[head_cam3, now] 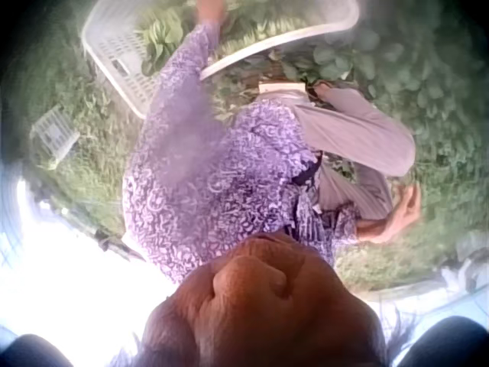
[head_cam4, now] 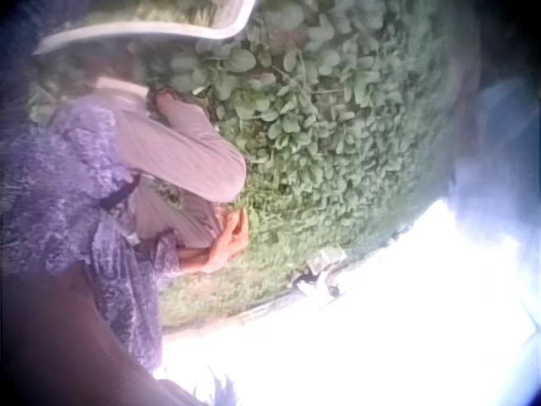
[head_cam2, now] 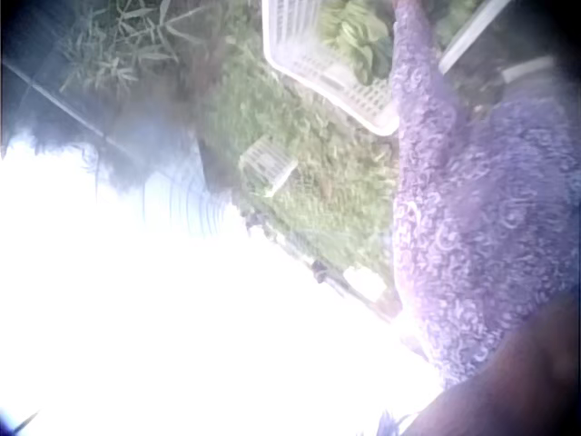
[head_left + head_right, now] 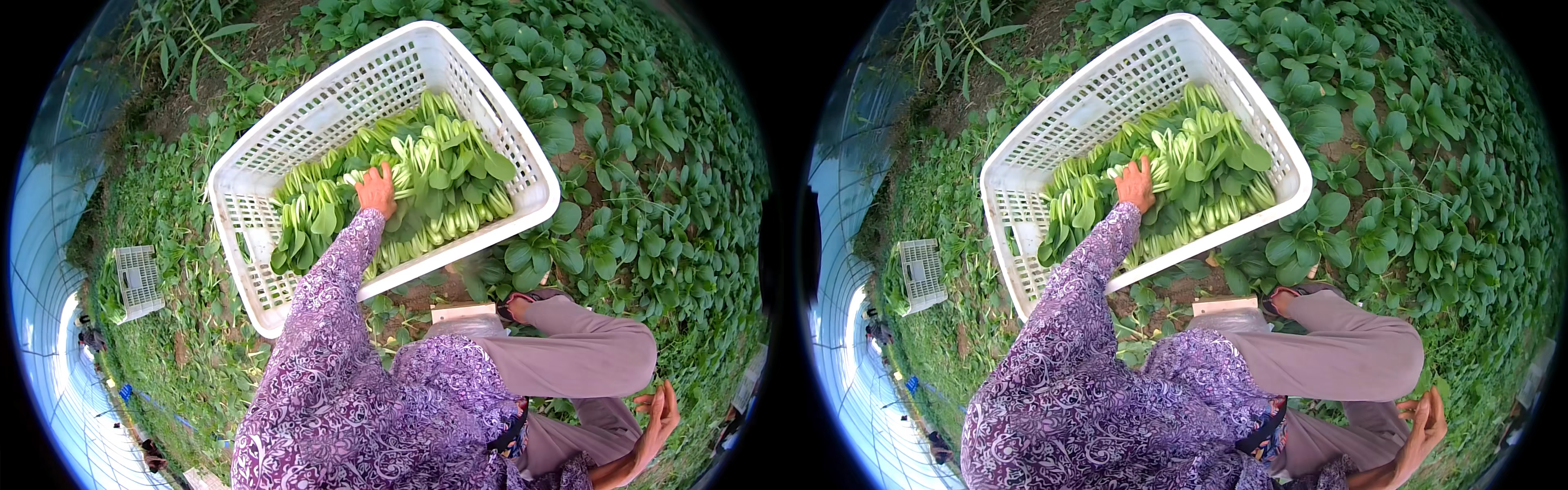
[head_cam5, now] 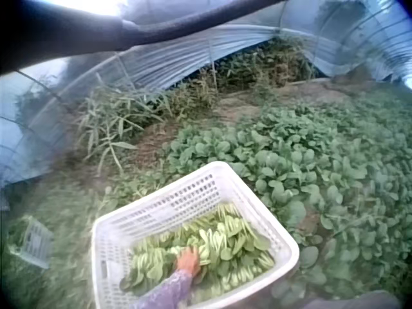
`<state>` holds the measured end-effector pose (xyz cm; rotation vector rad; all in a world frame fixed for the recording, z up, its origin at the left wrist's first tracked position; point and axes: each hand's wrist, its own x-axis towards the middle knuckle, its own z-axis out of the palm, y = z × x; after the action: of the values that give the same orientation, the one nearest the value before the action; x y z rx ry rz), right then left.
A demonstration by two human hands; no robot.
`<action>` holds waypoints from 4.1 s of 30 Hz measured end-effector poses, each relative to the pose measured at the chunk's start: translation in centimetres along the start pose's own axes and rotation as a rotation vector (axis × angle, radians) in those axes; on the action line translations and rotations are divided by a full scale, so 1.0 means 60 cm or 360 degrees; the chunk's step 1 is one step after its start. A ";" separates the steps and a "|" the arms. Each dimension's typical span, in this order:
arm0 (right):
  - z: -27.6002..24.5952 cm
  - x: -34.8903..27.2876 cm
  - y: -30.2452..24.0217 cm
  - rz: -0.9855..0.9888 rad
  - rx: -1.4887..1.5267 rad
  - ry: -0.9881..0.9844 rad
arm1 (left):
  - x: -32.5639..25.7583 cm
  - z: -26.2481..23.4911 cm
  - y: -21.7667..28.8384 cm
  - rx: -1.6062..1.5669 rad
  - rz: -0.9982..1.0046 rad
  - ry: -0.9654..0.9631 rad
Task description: The person harvests green vegetables with a sickle, gathers them into bunches, and places them into a white plastic crate.
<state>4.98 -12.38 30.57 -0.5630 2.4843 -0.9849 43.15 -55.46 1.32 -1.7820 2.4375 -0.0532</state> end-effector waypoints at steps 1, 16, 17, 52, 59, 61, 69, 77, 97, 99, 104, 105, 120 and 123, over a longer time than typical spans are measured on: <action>0.000 0.001 0.004 -0.0012 -0.0002 -0.0021 | 0.011 -0.019 -0.008 -0.0013 0.0050 -0.0005; 0.016 0.014 -0.019 -0.0058 -0.0086 -0.0088 | -0.085 -0.139 -0.259 0.0158 -0.0278 -0.0023; 0.022 0.018 -0.022 -0.0063 -0.0095 -0.0107 | -0.107 -0.083 -0.273 0.0140 -0.0412 -0.0131; -0.057 -0.024 0.007 -0.0141 0.0027 0.0086 | -0.008 -0.362 -0.041 0.0042 0.1034 0.0383; -0.073 -0.045 0.011 0.0006 -0.0078 0.0186 | 0.040 -0.375 0.021 0.0153 0.1474 0.0538; -0.075 -0.045 0.008 0.0054 -0.0149 0.0227 | 0.046 -0.379 0.020 0.0122 0.1481 0.0519; -0.047 -0.020 0.000 0.0128 -0.0171 0.0199 | 0.053 -0.357 0.020 0.0061 0.1644 0.0525; -0.040 -0.013 0.002 0.0135 -0.0158 0.0217 | 0.052 -0.323 0.056 0.0054 0.2039 0.0368; -0.047 -0.020 0.011 0.0186 -0.0064 0.0302 | 0.200 -0.076 0.026 -0.3980 -0.0548 -0.0745; -0.043 -0.016 0.023 0.0166 -0.0009 0.0286 | 0.252 -0.025 0.046 -0.3794 -0.0615 -0.0516; -0.054 -0.013 0.036 0.0166 0.0030 0.0200 | 0.325 0.052 0.074 -0.3377 -0.0672 -0.0660; -0.061 -0.019 0.039 0.0210 0.0029 0.0207 | 0.324 0.038 0.095 -0.3375 -0.0658 -0.0712; 0.092 0.131 0.035 0.0396 0.0190 -0.0177 | 0.279 -0.079 0.094 0.0232 -0.0014 0.0650; 0.200 0.194 0.123 0.0289 0.0161 -0.0621 | 0.303 -0.044 0.066 0.0095 0.0539 0.0544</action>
<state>-0.28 -19.82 14.74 -0.4394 2.0867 -0.8341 33.65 -71.68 2.14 -1.4081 2.9044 -0.4248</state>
